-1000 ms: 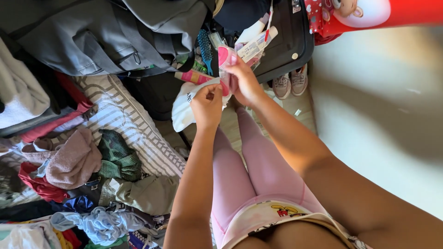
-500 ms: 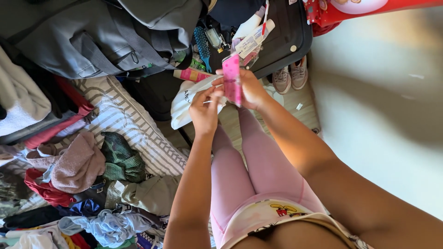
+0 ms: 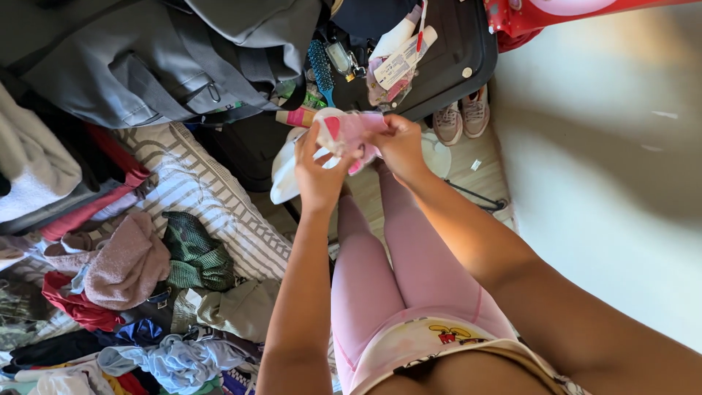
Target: The person sorts through clothes on a bed and then places various personal items, a laptop, and a water bottle into a bag and onto a cluttered desk.
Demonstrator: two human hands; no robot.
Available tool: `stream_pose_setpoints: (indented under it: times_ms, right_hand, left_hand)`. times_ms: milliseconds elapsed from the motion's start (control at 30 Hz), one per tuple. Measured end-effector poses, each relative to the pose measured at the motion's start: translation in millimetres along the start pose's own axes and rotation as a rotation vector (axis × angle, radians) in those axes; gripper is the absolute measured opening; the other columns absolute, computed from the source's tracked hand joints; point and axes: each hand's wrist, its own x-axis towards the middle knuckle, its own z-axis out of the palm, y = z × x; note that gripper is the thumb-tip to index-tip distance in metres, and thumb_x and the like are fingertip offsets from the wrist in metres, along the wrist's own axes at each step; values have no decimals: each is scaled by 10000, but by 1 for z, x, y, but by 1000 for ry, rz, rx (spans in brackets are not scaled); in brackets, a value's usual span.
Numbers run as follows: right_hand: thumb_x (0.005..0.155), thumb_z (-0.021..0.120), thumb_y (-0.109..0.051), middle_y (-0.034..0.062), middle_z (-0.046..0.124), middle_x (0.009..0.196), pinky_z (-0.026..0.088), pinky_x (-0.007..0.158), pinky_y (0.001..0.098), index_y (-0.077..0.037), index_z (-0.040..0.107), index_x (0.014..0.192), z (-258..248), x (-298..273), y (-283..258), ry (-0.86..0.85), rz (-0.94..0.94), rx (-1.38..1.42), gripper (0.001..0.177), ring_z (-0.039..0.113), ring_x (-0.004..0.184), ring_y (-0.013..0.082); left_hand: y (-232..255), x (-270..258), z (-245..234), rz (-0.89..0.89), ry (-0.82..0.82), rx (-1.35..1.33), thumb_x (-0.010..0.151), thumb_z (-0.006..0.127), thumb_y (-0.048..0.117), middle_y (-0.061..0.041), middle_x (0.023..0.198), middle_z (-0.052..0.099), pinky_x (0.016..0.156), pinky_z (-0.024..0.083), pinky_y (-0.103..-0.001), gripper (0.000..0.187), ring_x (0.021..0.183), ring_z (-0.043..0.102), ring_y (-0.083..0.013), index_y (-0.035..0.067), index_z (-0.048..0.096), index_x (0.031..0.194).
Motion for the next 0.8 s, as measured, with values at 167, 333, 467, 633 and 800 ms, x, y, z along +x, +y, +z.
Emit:
stream_pose_setpoints:
  times_ms: [167,333,467,633,800]
  right_hand:
    - [863,767,75,105,766,889,598,684,263,59,748,998,42,-8,-62,0,-15,155,138,723,748,123]
    - [895,762,54,88,763,932,606,729,261,64,754,1034,48,-1,-95,-74,-132,157,140,712,788,102]
    - [937,752,44,90,759,955,591,745,265,72,747,1040,50,-3,-111,-136,-239,140,107,704,818,103]
    - [961,732,24,82,758,982,590,786,268,69,731,1073,65,-15,-135,-147,-300,173,121,707,854,99]
    - [1001,710,8,60,743,1008,559,818,259,62,719,1115,58,-19,-137,-161,-349,183,126,679,882,86]
  left_hand:
    - [28,18,-2,273,87,279,708,914,172,-210,1341,579,876,568,-384,776,1164,625,-342,-27,562,1371]
    - [38,27,-9,444,150,286,811,876,128,-191,1246,663,890,565,-367,492,1034,677,-334,-3,665,1235]
    - [49,37,-21,425,114,159,859,832,104,-126,1066,731,722,572,-331,220,772,698,-262,22,735,1039]
    - [66,40,-30,552,198,230,913,770,80,-110,1022,711,719,558,-345,116,796,680,-278,25,700,989]
    - [76,34,-41,590,224,250,1007,647,68,-144,1040,671,758,535,-363,82,854,647,-313,-10,668,1013]
